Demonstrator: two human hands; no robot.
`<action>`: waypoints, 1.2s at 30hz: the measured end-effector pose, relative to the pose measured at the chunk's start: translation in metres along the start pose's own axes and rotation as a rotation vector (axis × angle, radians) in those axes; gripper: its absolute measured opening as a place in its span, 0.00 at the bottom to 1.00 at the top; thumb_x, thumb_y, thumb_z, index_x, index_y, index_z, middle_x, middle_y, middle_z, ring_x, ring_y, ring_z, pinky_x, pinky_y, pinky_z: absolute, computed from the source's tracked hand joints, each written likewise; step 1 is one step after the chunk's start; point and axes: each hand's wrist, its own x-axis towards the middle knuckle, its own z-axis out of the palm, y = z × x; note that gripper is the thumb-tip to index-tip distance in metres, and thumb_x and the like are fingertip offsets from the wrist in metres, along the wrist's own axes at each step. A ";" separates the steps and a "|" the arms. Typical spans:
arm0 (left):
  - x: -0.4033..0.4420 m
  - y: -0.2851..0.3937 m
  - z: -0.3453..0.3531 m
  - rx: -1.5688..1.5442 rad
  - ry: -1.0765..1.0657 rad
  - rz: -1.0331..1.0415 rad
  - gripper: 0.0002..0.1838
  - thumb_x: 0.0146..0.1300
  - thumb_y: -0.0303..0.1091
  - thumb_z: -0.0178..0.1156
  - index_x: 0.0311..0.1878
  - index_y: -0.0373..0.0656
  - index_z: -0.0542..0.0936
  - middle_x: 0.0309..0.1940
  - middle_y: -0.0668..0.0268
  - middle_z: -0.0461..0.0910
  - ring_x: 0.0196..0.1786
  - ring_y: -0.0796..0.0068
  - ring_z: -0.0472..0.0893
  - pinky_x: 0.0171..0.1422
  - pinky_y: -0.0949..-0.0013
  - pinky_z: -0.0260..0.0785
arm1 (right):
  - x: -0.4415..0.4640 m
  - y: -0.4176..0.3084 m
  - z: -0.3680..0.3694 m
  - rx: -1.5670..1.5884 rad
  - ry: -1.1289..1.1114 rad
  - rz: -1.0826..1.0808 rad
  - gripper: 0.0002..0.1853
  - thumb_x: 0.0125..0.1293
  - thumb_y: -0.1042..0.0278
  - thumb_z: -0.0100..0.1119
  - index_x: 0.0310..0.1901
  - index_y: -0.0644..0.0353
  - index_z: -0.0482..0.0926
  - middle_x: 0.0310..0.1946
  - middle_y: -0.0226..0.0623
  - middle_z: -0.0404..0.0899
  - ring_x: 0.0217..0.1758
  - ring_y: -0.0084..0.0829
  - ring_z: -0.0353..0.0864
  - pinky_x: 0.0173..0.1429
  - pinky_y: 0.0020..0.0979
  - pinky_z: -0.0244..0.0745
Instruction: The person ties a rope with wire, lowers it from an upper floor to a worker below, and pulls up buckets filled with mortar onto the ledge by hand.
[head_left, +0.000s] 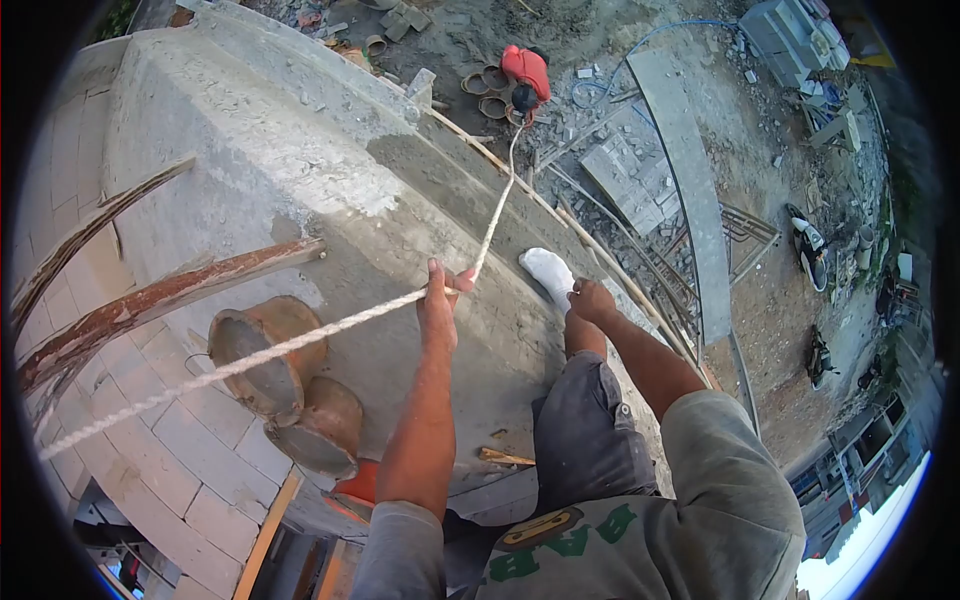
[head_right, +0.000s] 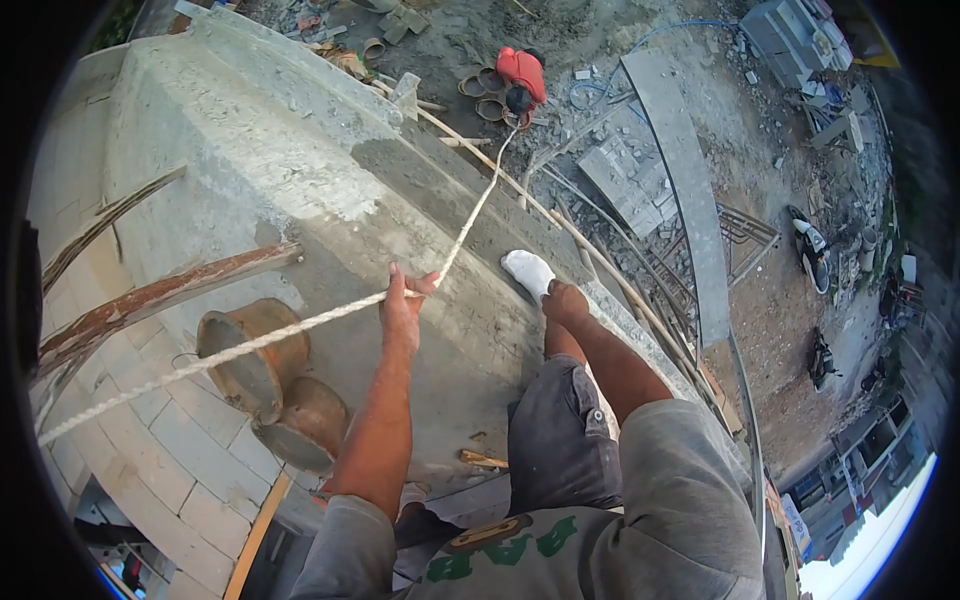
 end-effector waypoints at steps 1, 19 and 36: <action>0.002 -0.001 0.004 -0.047 -0.058 -0.020 0.30 0.67 0.61 0.46 0.21 0.43 0.72 0.23 0.63 0.75 0.40 0.64 0.81 0.67 0.57 0.60 | 0.006 -0.006 -0.004 0.046 0.053 0.014 0.22 0.57 0.58 0.59 0.49 0.62 0.74 0.43 0.51 0.79 0.49 0.50 0.79 0.53 0.45 0.72; 0.018 -0.061 -0.033 0.747 -0.026 0.134 0.31 0.65 0.40 0.55 0.69 0.44 0.60 0.51 0.55 0.72 0.50 0.63 0.74 0.56 0.63 0.69 | -0.035 -0.148 -0.063 0.566 0.275 -0.499 0.19 0.70 0.52 0.46 0.33 0.62 0.72 0.22 0.56 0.73 0.27 0.59 0.73 0.30 0.50 0.66; -0.182 0.069 -0.020 -0.290 0.042 -0.058 0.32 0.73 0.48 0.30 0.07 0.56 0.55 0.04 0.72 0.52 0.13 0.72 0.51 0.39 0.63 0.59 | -0.129 -0.112 -0.135 0.407 0.291 -0.692 0.42 0.50 0.64 0.70 0.66 0.60 0.58 0.59 0.50 0.62 0.65 0.50 0.61 0.67 0.42 0.61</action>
